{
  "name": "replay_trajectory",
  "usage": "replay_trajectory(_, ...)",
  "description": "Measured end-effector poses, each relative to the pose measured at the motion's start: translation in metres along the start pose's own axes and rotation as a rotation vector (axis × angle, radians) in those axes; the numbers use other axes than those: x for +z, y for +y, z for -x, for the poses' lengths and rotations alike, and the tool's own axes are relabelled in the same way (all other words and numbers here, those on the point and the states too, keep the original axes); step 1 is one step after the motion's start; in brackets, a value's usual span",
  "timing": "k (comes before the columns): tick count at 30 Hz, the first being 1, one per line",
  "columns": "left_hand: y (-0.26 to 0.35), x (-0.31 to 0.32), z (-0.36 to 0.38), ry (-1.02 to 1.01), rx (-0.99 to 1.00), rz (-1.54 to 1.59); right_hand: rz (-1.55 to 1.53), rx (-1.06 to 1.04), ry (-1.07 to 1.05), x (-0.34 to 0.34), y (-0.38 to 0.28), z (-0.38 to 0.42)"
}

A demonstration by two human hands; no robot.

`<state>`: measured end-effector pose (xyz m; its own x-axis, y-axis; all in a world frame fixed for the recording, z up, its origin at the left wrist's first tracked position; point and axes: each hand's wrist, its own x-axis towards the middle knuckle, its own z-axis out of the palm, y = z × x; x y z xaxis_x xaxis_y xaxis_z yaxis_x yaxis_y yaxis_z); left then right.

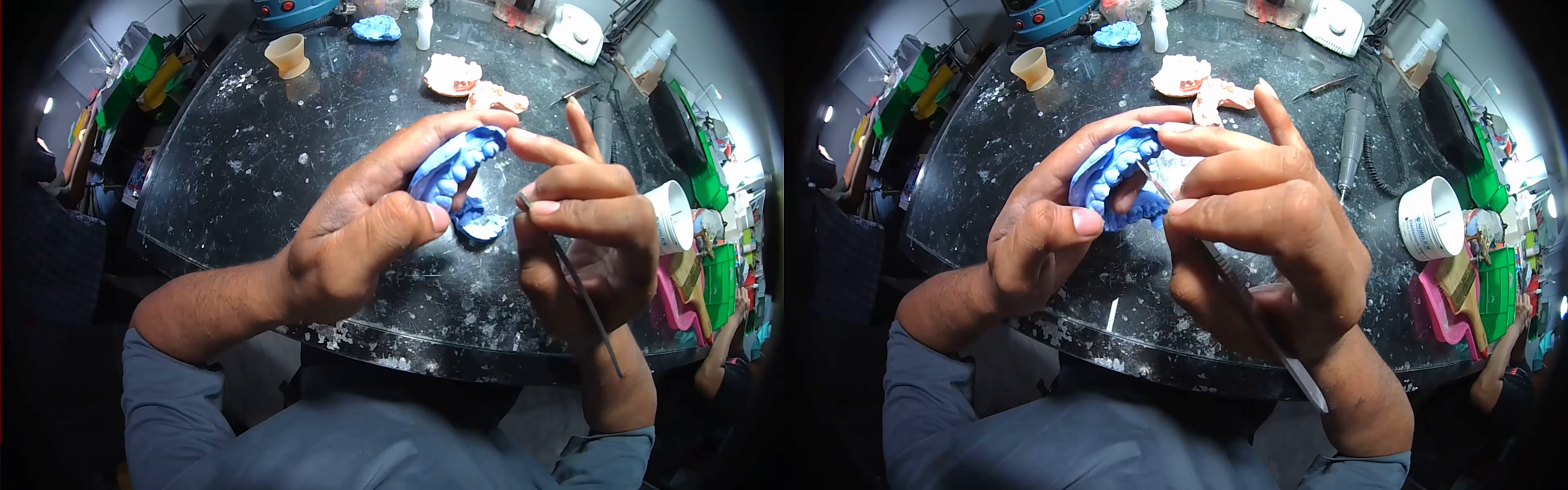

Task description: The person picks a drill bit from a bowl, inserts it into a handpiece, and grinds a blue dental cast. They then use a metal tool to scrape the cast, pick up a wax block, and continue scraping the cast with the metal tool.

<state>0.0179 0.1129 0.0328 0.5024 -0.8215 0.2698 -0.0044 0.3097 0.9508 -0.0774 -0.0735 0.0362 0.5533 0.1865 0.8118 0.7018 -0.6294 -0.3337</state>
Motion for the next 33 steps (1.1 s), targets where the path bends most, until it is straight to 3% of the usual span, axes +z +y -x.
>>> replay_trajectory(3,0.008,-0.003,0.001,0.008,-0.113,-0.006,0.016,0.004,0.001,0.004,-0.001,-0.001)
replay_trajectory(13,0.0,-0.004,-0.003,-0.039,-0.059,0.225,0.003,0.055,0.009,-0.003,0.003,0.0)
replay_trajectory(21,-0.001,-0.003,-0.007,0.075,0.058,0.245,-0.068,0.028,0.04,0.001,-0.004,0.003)
replay_trajectory(23,0.0,-0.002,-0.008,0.092,-0.006,0.291,-0.107,0.135,0.081,0.001,-0.006,0.006)
replay_trajectory(31,0.002,0.0,-0.007,0.148,-0.045,0.309,-0.094,0.135,0.112,0.004,-0.005,0.004)
replay_trajectory(32,0.003,-0.001,-0.007,0.146,-0.054,0.307,-0.101,0.115,0.257,0.012,0.0,0.005)
replay_trajectory(33,0.001,-0.003,-0.007,0.146,-0.053,0.303,-0.102,0.112,0.26,0.01,-0.002,0.004)
